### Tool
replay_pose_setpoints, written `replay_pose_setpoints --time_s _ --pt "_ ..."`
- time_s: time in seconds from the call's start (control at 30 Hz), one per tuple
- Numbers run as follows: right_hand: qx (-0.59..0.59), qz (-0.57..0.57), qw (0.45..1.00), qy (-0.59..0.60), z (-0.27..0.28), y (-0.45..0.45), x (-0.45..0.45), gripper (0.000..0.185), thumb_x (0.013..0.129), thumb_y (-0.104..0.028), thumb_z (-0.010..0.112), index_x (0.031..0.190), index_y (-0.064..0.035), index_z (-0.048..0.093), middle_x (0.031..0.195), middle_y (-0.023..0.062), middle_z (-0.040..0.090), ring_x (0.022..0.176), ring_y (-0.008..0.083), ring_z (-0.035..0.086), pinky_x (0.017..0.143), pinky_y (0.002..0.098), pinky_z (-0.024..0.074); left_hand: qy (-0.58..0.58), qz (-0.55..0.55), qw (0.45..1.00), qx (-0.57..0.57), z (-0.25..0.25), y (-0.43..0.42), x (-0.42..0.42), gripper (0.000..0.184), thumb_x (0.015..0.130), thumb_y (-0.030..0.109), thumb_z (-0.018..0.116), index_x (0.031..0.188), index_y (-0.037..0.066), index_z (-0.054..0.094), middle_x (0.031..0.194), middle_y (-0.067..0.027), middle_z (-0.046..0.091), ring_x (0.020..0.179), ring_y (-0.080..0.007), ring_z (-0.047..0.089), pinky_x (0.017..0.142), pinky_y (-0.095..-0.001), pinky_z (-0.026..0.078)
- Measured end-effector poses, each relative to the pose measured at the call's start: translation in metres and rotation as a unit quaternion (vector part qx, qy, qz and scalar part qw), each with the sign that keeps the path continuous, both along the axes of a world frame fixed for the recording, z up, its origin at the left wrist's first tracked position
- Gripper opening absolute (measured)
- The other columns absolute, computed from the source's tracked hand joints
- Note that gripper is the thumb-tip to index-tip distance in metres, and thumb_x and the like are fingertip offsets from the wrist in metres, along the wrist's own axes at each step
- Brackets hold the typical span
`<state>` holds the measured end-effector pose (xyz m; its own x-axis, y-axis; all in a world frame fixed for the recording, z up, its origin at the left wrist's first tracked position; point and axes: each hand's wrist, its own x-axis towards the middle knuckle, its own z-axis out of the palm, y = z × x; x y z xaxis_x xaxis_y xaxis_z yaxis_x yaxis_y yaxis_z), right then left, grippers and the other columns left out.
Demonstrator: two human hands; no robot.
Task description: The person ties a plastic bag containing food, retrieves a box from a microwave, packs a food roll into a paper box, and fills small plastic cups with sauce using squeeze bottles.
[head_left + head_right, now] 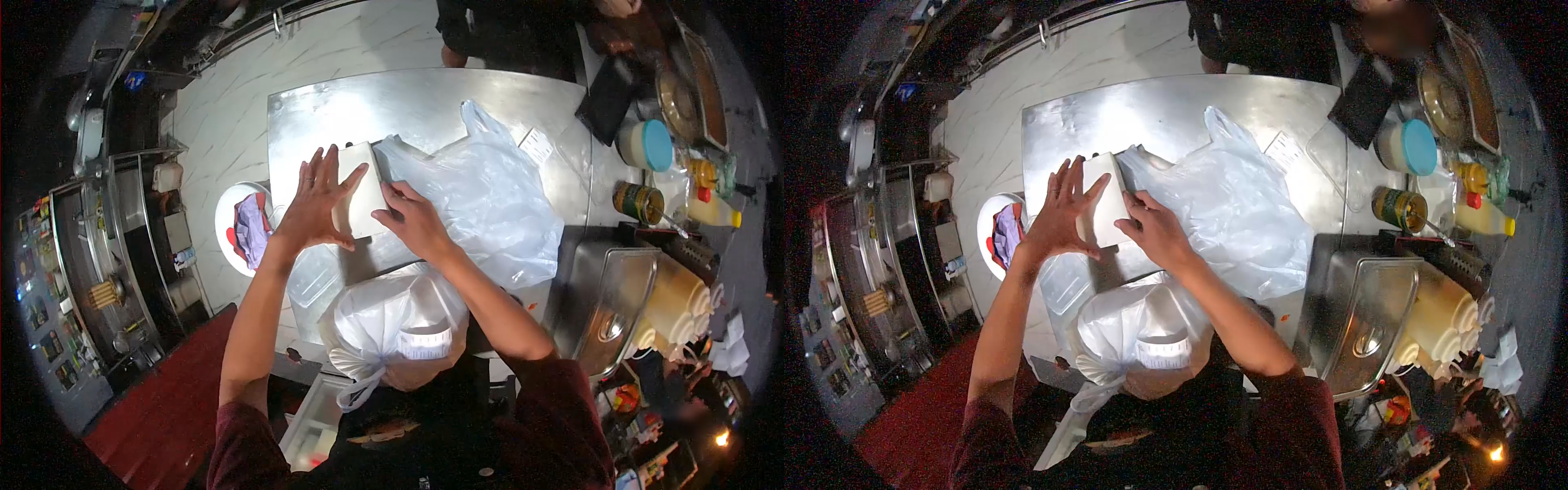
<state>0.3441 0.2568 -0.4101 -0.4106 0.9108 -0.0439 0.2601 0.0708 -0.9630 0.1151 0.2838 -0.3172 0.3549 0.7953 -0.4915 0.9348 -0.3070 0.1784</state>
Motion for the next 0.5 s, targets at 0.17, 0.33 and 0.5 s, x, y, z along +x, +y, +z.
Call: replay_pose_setpoints --time_s 0.17,0.33,0.5 --pt "-0.013 0.011 0.999 -0.037 0.012 0.004 0.007 0.054 0.093 -0.025 0.081 0.138 -0.0005 0.066 0.130 0.0162 0.064 0.098 0.0322 0.072 0.085 0.0402 0.0586 -0.022 0.012 1.000 0.014 0.001 -0.003 0.007 0.148 0.041 0.047 0.104 0.169 0.037 0.029 0.174 -0.0299 0.008 0.160 -0.0536 0.010 0.129 -0.0687 0.016" --pt "-0.007 -0.035 0.999 0.035 -0.003 -0.002 0.003 0.056 0.092 -0.023 0.082 0.140 -0.0007 0.064 0.136 0.0162 0.063 0.106 0.0348 0.071 0.088 0.0409 0.0583 -0.045 0.024 0.998 0.024 0.001 -0.003 0.010 0.151 0.037 0.039 0.106 0.168 0.029 0.032 0.173 -0.0279 0.011 0.159 -0.0552 0.013 0.127 -0.0700 0.018" --pt "-0.056 -0.040 0.995 0.066 -0.008 -0.004 0.003 0.054 0.092 -0.020 0.080 0.140 -0.0012 0.064 0.137 0.0137 0.062 0.105 0.0351 0.071 0.091 0.0406 0.0573 -0.079 0.015 0.996 0.046 -0.009 -0.005 0.004 0.160 0.037 0.042 0.107 0.171 0.019 0.023 0.173 -0.0290 0.009 0.159 -0.0545 0.011 0.127 -0.0678 0.016"
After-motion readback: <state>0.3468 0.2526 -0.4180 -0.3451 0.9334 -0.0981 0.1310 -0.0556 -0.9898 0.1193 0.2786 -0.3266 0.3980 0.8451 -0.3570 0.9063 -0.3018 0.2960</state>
